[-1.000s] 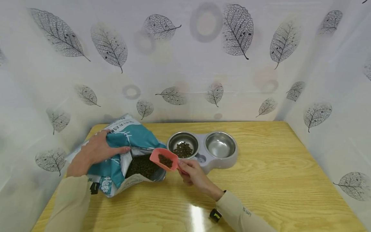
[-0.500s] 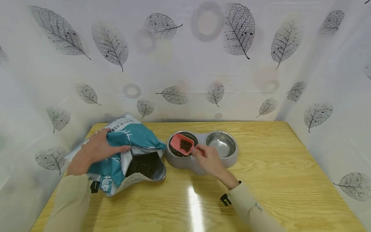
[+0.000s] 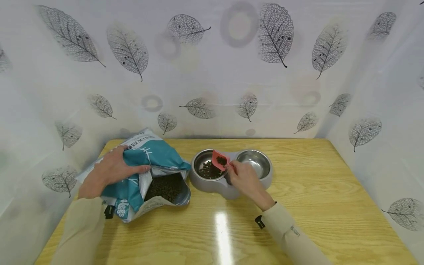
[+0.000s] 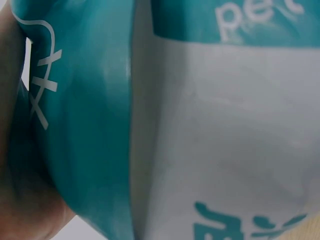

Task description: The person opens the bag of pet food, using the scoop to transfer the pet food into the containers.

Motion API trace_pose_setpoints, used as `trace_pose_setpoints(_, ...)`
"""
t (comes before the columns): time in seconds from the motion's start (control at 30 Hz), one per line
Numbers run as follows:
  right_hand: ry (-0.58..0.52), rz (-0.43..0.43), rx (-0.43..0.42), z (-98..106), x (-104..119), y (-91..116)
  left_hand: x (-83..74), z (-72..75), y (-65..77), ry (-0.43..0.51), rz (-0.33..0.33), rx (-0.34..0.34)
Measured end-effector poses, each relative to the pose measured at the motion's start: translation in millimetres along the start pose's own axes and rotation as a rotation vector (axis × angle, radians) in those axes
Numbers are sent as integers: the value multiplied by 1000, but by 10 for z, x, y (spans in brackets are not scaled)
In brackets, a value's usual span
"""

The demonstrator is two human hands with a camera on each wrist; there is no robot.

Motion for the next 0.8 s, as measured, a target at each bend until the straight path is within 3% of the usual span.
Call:
trace_pose_setpoints(0.2, 212, 70, -53, -20, 80, -16, 10, -6, -10, -5, 3, 6)
trace_pose_setpoints(0.4, 417, 145, -160, -37, 180, 15, 6, -24, -9, -2, 4, 10)
trace_pose_setpoints(0.53, 480, 140, -202, -34, 191, 31, 6, -19, -10, -2, 2, 9)
trace_pose_setpoints(0.67, 434, 140, -213, 1, 188, 44, 9, -10, -6, -5, 5, 10)
trace_pose_setpoints(0.8, 205, 70, -146, 58, 125, 38, 8, -4, -5, -4, 4, 11)
Point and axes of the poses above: each hand's wrist, its own y-axis away from the middle knuckle, its own z-axis out of the back of the hand, x = y × z, the point moved 7 cm from there along -y, towards the middle knuckle, and after that the axes turned 11 degrees about x, right-handed, at the moved point
